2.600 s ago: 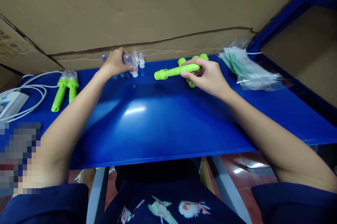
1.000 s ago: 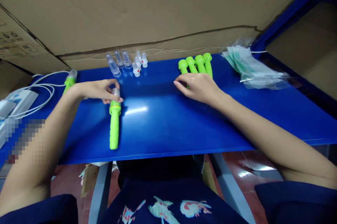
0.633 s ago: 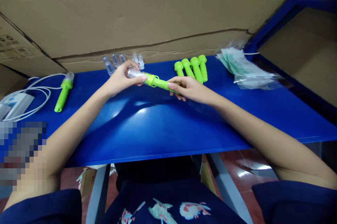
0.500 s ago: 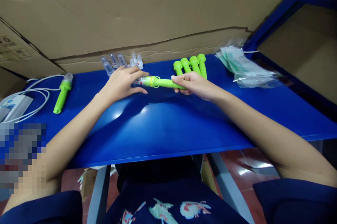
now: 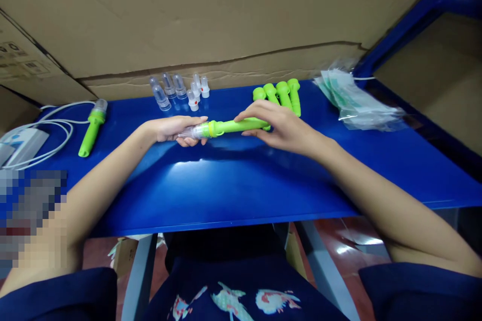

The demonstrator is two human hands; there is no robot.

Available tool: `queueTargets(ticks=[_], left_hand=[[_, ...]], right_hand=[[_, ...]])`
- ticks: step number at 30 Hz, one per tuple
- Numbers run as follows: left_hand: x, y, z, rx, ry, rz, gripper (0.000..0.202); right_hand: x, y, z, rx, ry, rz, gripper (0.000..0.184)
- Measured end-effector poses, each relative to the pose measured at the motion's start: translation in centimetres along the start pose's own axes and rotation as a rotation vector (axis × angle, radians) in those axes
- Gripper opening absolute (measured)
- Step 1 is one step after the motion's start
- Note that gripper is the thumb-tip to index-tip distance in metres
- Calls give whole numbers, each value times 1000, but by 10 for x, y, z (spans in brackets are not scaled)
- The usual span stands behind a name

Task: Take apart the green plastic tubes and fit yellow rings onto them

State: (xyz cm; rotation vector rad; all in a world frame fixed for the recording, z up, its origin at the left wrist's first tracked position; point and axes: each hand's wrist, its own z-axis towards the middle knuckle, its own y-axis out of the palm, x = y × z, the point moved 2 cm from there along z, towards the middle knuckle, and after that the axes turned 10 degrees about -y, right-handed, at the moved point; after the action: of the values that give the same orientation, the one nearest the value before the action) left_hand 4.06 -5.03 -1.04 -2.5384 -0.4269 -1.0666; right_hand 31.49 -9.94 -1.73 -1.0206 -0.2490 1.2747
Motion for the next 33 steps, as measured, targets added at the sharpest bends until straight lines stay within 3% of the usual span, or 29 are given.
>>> queueTargets(ticks=[3,6,9,13,16,23,27,31,33], left_hand=[[-7,-6,3,-33,47,-124,63],[-9,-4,4,-100,60,-182,72],[-9,0,3,-93,107,-291,64],[-10,3,2,-44,123,-389,62],[-13,2,3,2,95,-363,60],[-13,-2,2,60,136,-387,61],[-21,-7,-1,72,111,-345,60],[-31,-20,-11,192,73,-289,58],[-32,-28,-19,372,75,-110,48]], right_hand=[[-9,1,1,0,-40,-177,29],[-9,2,1,23,10,-276,30],[-10,1,1,80,84,-273,30],[-10,-4,0,199,290,-67,55],[-1,-3,-2,161,451,208,61],[14,4,-3,216,491,448,62],[9,-4,-3,250,492,414,56],[12,-22,-3,434,441,362,57],[18,-25,-4,486,451,356,58]])
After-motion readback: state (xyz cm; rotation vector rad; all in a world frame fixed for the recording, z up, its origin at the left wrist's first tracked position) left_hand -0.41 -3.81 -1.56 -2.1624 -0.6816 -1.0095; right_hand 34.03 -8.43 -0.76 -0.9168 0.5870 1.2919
